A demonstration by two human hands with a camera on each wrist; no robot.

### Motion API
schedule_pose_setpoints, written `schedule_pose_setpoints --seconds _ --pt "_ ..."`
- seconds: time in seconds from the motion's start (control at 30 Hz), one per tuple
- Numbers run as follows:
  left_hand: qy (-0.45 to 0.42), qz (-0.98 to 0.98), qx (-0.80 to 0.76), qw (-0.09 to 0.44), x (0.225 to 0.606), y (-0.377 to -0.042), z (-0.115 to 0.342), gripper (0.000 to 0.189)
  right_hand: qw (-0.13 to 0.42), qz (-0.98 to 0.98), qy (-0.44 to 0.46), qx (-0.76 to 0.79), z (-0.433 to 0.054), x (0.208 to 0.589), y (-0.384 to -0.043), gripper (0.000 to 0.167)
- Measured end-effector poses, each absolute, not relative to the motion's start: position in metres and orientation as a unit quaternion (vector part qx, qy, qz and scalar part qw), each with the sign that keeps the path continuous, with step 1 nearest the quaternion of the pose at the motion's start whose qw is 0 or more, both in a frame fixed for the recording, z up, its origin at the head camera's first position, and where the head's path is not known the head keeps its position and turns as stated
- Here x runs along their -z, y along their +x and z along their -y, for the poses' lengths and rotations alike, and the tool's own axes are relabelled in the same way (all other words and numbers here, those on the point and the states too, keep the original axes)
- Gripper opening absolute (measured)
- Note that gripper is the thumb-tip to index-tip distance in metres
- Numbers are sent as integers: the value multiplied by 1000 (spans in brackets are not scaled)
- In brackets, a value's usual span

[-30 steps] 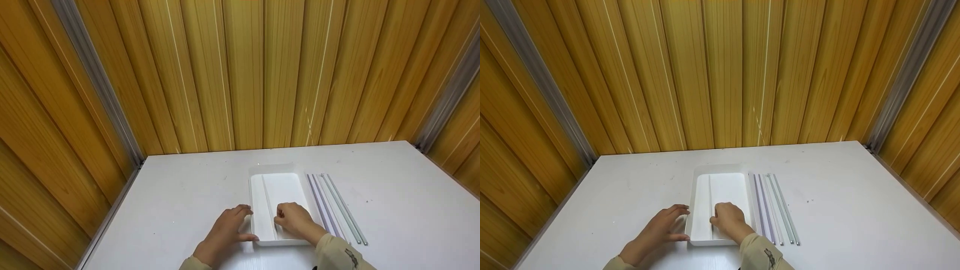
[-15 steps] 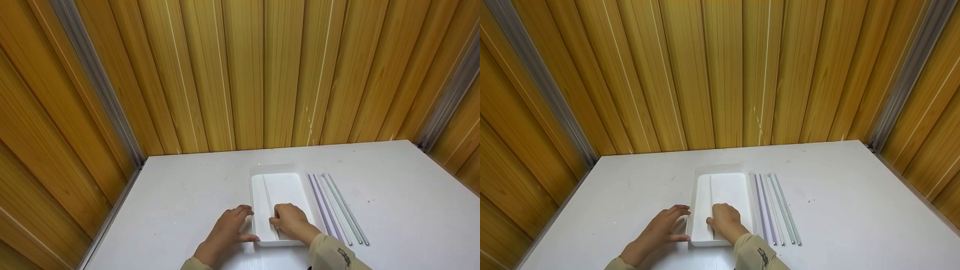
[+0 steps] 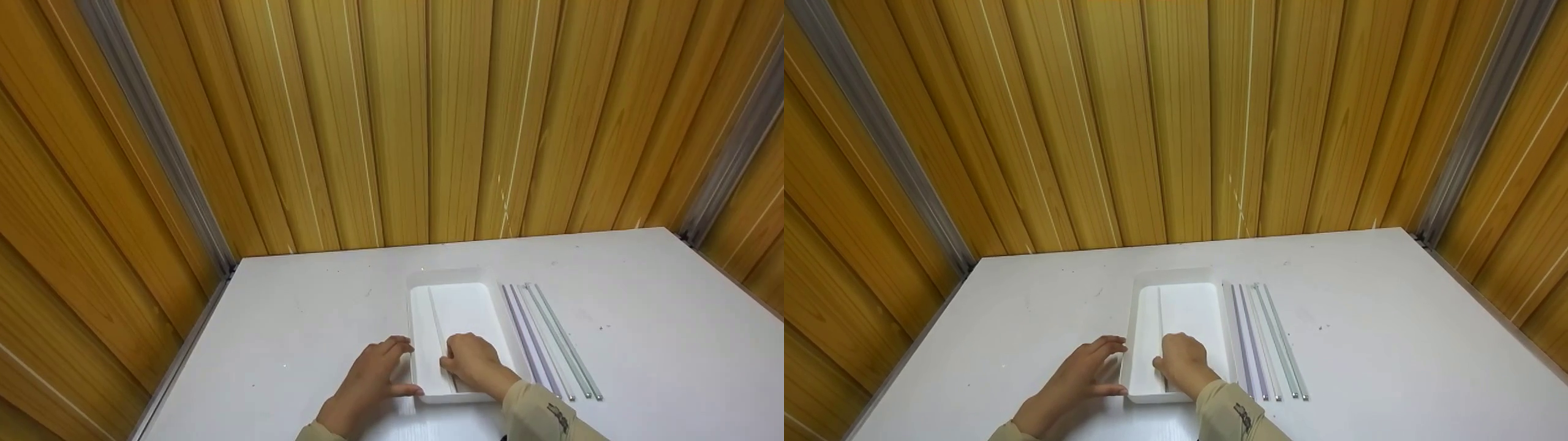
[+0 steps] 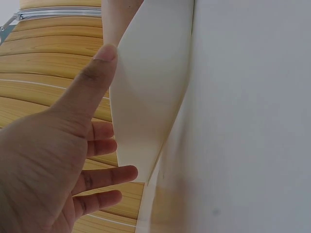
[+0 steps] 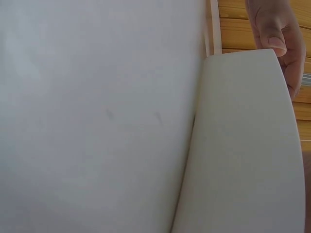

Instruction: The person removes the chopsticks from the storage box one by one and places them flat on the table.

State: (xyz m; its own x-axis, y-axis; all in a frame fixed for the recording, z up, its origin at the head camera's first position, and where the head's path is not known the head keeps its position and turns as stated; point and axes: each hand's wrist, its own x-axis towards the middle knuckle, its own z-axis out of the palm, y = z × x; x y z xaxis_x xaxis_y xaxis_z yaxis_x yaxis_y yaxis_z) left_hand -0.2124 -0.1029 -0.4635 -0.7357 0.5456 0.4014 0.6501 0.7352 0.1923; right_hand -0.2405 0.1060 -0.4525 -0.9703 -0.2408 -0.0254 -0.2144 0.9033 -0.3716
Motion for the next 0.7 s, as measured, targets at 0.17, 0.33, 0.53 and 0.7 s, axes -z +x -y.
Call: schedule_pose_setpoints --seconds 0.17,0.33,0.53,0.7 --pt "-318 921 166 151 465 -213 103 66 33 -972 -125 197 -106 455 -242 21" --pt "-319 921 170 144 465 -213 102 65 19 -968 -130 216 -110 457 -242 22" --pt "-317 922 176 139 466 -214 103 66 10 -964 -128 232 -113 458 -244 22" --pt "-326 916 178 154 467 -213 105 65 19 -959 -135 248 -116 456 -244 21"
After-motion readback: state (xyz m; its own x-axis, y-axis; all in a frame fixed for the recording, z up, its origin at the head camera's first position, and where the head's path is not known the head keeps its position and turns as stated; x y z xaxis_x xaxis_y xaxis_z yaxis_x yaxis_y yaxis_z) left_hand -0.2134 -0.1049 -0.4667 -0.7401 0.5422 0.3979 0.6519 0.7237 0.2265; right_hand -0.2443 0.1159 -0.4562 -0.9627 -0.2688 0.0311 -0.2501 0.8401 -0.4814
